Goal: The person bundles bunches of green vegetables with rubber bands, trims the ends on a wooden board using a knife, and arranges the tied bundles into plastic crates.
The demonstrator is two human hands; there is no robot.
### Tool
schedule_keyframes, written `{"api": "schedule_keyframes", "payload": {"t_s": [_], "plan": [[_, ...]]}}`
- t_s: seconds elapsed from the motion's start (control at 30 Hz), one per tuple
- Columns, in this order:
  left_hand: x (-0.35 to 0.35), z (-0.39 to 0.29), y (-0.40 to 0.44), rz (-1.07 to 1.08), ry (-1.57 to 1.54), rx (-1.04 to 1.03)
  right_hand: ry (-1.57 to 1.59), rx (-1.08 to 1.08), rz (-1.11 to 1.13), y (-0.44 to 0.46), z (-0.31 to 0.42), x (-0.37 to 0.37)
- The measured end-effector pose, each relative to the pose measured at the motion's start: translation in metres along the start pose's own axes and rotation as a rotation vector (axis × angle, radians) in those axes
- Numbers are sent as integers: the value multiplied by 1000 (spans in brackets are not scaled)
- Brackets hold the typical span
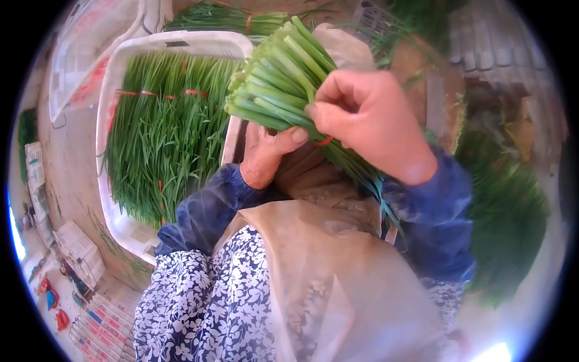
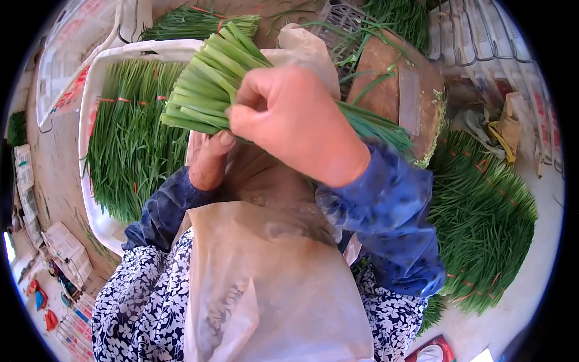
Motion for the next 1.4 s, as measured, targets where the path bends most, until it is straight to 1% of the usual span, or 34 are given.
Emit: {"api": "schedule_keyframes", "payload": {"t_s": [0.03, 0.07, 0.1, 0.13, 0.17, 0.2, 0.23, 0.33, 0.4, 0.47, 0.57, 0.63, 0.67, 0.73, 0.77, 0.8, 0.83, 0.87, 0.9, 0.93, 0.97, 1.03, 1.07, 1.1, 1.13, 1.17, 1.2, 1.27, 1.3, 1.33, 1.37, 1.4], "plan": [[1, 0, 0, 0, -3, 4, 188, -94, 87, 5, -2, -6], [-3, -1, 1, 49, 6, 16, 378, -189, 169, 8, -2, -13], [-7, 0, 1, 102, 14, 31, 382, -196, 160, 12, 2, -9], [-8, 2, 2, 110, 13, 41, 476, -174, 265, 17, 10, -15], [-8, -1, 2, 106, 36, -10, 570, -148, 368, 20, 19, -17], [-8, -4, 4, 104, 60, -64, 572, -148, 355, 26, 26, -4], [0, 2, 1, 42, 76, -40, 788, -233, 371, 31, 31, 4], [4, 2, 3, 2, 39, -37, 934, -61, 297, 39, 25, 54], [2, 0, 6, 0, 20, -37, 1058, 84, 187, 42, 19, 108], [0, 0, 6, -5, -1, -40, 1031, 122, 32, 23, -2, 154], [-4, 0, 8, -28, -36, -46, 838, 78, -252, -29, -50, 219], [-6, -1, 7, -41, -50, -54, 563, -38, -453, -75, -82, 260], [-4, -1, 6, -40, -45, -54, 353, -138, -535, -97, -96, 278], [-2, 0, 7, -25, -31, -47, -239, -449, -628, -138, -118, 314], [3, 3, 9, -24, -37, -53, -597, -587, -601, -146, -115, 319], [8, 9, 12, 10, 16, -30, -884, -692, -581, -152, -108, 318], [8, 13, 14, 44, 72, -5, -1012, -652, -588, -142, -89, 301], [7, 13, 14, 44, 76, -3, -983, -535, -598, -127, -70, 275], [8, 14, 13, 18, 42, -2, -832, -386, -578, -106, -52, 237], [8, 15, 12, -8, 10, -3, -613, -216, -481, -80, -37, 188], [6, 13, 11, -9, 20, 0, -375, 37, -348, -56, -23, 135], [1, 7, 8, -14, -16, 9, -600, 463, -164, -32, 18, 44], [-1, 4, 7, -11, -4, 3, -464, 464, -100, -23, 22, 19], [-3, 3, 6, 4, -13, 26, -485, 539, -86, -17, 24, 3], [-3, 0, 5, 19, -19, 48, -480, 554, -99, -13, 30, 3], [-3, -1, 3, 61, 1, 143, -416, 504, -69, -7, 31, 3], [0, -2, 1, 62, 17, 137, -433, 541, -86, -4, 34, 1], [13, -3, -3, -37, 77, 31, -446, 583, -116, 3, 35, -6], [24, -9, -5, -158, 125, -52, -528, 696, -185, -1, 41, -12], [32, -22, -5, -215, 200, -141, -591, 725, -209, -2, 44, -14], [38, -44, -3, -232, 279, -266, -654, 754, -236, -4, 46, -17], [40, -69, -1, -220, 351, -391, -651, 752, -238, -4, 49, -16]]}}
Point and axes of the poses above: each hand's wrist, its own y-axis towards the middle knuckle, its own x-axis out of the back of the hand, z = x × y, the point moved 9 cm from there along y, towards the middle knuckle, and after that the axes turned 7 degrees about z, right-handed, at the moved point
